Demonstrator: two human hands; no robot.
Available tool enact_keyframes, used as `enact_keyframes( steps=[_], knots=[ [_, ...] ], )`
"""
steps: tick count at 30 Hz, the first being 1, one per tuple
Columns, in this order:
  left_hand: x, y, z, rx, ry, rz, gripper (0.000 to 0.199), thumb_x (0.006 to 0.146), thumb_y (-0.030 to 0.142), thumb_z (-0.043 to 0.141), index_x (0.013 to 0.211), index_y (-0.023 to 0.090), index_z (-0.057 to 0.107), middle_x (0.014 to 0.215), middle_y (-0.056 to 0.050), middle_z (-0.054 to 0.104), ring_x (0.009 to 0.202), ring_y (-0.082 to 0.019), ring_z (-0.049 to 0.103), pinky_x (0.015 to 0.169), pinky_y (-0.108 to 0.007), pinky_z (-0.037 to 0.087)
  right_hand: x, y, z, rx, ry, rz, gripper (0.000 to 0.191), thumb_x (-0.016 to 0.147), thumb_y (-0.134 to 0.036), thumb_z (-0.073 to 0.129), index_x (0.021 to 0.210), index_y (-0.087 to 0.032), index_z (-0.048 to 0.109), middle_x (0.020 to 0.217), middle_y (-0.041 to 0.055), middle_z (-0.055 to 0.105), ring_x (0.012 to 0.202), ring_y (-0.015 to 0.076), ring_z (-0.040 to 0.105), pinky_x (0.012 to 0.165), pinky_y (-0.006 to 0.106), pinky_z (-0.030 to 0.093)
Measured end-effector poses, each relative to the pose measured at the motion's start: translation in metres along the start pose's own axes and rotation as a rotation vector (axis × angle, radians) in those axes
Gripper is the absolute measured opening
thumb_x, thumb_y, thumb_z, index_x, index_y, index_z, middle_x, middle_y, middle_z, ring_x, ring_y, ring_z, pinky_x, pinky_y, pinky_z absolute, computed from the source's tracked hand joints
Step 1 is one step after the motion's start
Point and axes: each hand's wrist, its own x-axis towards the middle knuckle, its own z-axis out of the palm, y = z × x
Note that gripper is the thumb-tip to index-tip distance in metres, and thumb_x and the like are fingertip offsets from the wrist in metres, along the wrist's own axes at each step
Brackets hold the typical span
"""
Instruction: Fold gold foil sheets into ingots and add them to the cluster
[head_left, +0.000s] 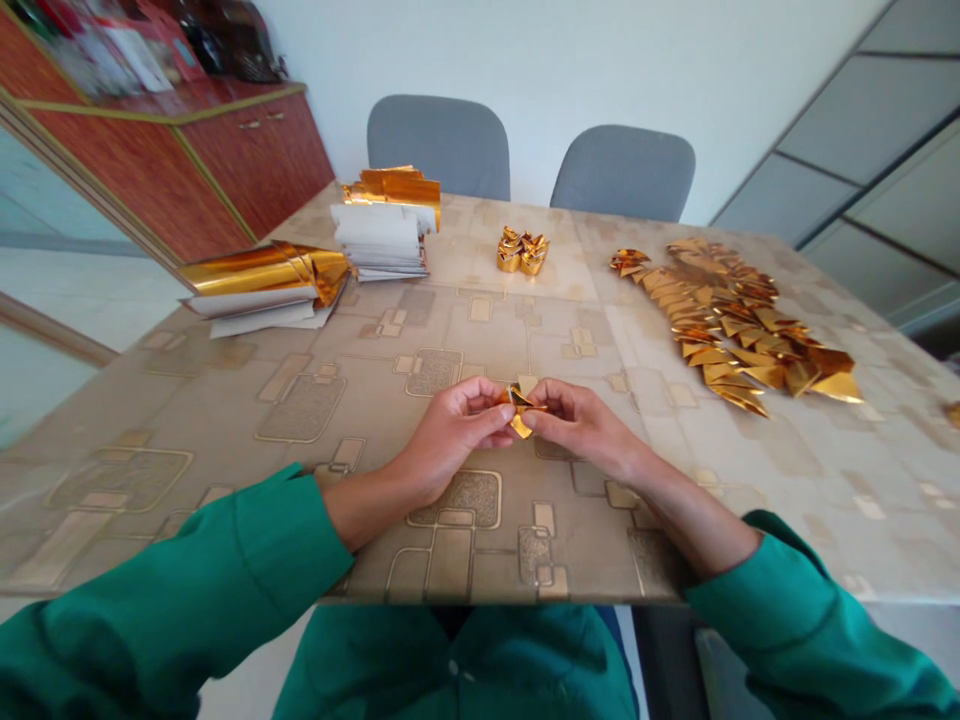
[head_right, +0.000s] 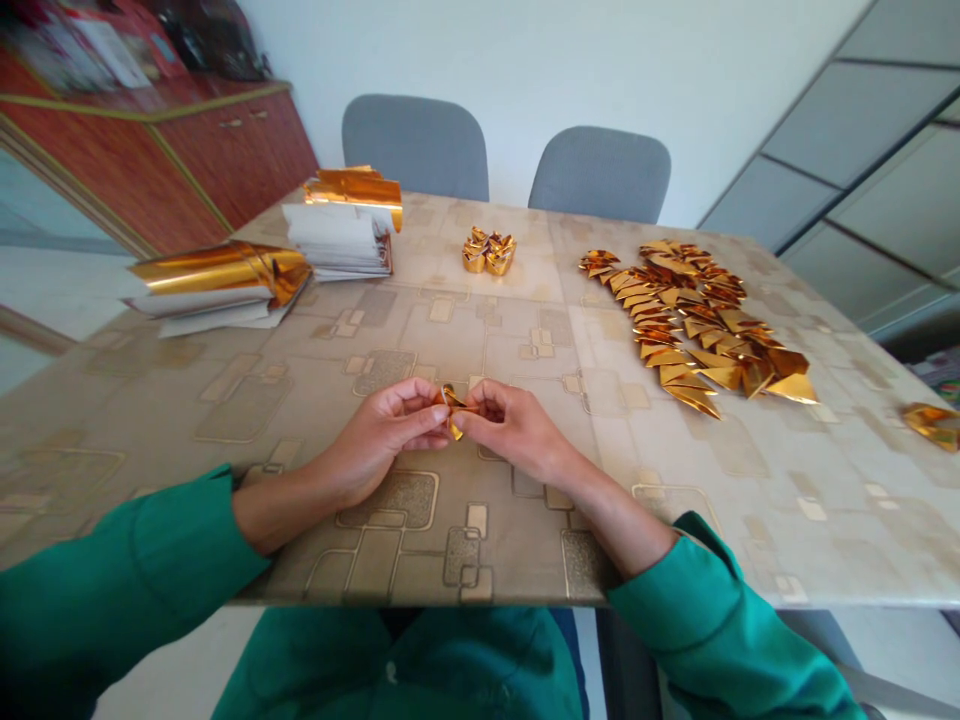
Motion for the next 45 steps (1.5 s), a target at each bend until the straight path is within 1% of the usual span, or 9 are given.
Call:
enact_keyframes(
  steps=[5,11,18,24,28,33,37,41,45],
  knots=[
    [-0.0003,0.0020,0.0002,0.084,0.002,0.041,0.025,0.071,0.029,0.079,0.075,0.014,0.058,0.069,0.003,0.062,0.062,-0.008,0.060,0.062,-0.021,0.051,-0.0001,0.0027,0.0053,0.062,0.009,-0.012,0.032,0.084,-0.047,0.064,0.072,-0.020,0.051,0.062,-0.0054,0.046,0.054,0.0092,0.036,0.050,0.024,0.028],
    [0.0013,-0.0006,-0.0013,-0.078,-0.040,-0.031,0.030,0.070,0.028,0.082,0.087,0.015,0.060,0.079,0.000,0.068,0.071,-0.011,0.066,0.071,-0.027,0.055,0.0005,0.0017,0.0068,0.045,0.101,-0.082,0.031,0.083,-0.044,0.066,0.071,-0.020,0.050,0.065,-0.0043,0.047,0.058,0.0101,0.039,0.054,0.025,0.030],
    [0.0040,0.0006,-0.0040,-0.057,0.045,0.047,0.025,0.068,0.022,0.082,0.079,0.014,0.060,0.071,0.001,0.066,0.060,-0.008,0.061,0.060,-0.021,0.049,-0.0018,-0.0025,0.0035,0.096,0.001,-0.014,0.033,0.080,-0.048,0.070,0.088,-0.021,0.054,0.079,-0.0008,0.056,0.067,0.0123,0.047,0.059,0.026,0.037],
    [0.0033,0.0016,-0.0014,0.022,0.042,0.092,0.023,0.065,0.019,0.081,0.075,0.014,0.061,0.068,0.002,0.065,0.061,-0.009,0.059,0.058,-0.020,0.048,-0.0016,0.0012,0.0019,0.024,0.042,-0.076,0.035,0.086,-0.051,0.062,0.071,-0.020,0.054,0.065,-0.0030,0.049,0.060,0.0112,0.040,0.055,0.026,0.031],
    [0.0043,0.0026,-0.0023,0.015,0.020,0.087,0.022,0.066,0.019,0.080,0.076,0.014,0.061,0.068,0.000,0.066,0.060,-0.009,0.061,0.060,-0.022,0.049,-0.0013,-0.0006,-0.0003,0.061,0.039,-0.088,0.037,0.084,-0.052,0.065,0.070,-0.019,0.056,0.066,-0.0028,0.052,0.060,0.0111,0.042,0.056,0.026,0.032],
    [0.0034,0.0054,-0.0025,0.030,0.039,0.107,0.022,0.065,0.018,0.080,0.074,0.014,0.060,0.067,0.001,0.065,0.059,-0.009,0.059,0.058,-0.021,0.049,-0.0015,-0.0036,-0.0001,0.043,0.007,-0.006,0.038,0.087,-0.055,0.060,0.073,-0.019,0.059,0.067,-0.0007,0.057,0.061,0.0123,0.046,0.058,0.027,0.035],
    [0.0012,0.0045,-0.0014,0.041,0.028,0.088,0.024,0.064,0.017,0.080,0.074,0.014,0.058,0.069,0.002,0.065,0.060,-0.009,0.061,0.058,-0.022,0.050,-0.0019,-0.0011,0.0057,0.024,0.057,-0.048,0.036,0.083,-0.052,0.066,0.072,-0.021,0.055,0.066,-0.0025,0.052,0.060,0.0119,0.043,0.056,0.027,0.032],
    [0.0019,0.0017,-0.0025,-0.002,-0.013,0.049,0.027,0.066,0.020,0.082,0.080,0.014,0.060,0.073,0.001,0.068,0.062,-0.010,0.064,0.063,-0.023,0.052,-0.0015,0.0015,0.0063,0.079,0.031,-0.049,0.036,0.085,-0.053,0.064,0.072,-0.021,0.052,0.063,-0.0041,0.048,0.057,0.0110,0.038,0.054,0.026,0.029],
    [0.0040,0.0003,-0.0033,-0.099,-0.037,-0.010,0.026,0.071,0.025,0.081,0.086,0.014,0.063,0.078,-0.002,0.071,0.068,-0.012,0.068,0.069,-0.025,0.054,0.0000,0.0028,0.0033,0.106,0.064,-0.090,0.036,0.086,-0.053,0.064,0.075,-0.021,0.053,0.065,-0.0036,0.050,0.059,0.0112,0.041,0.056,0.026,0.031]
  ],
)
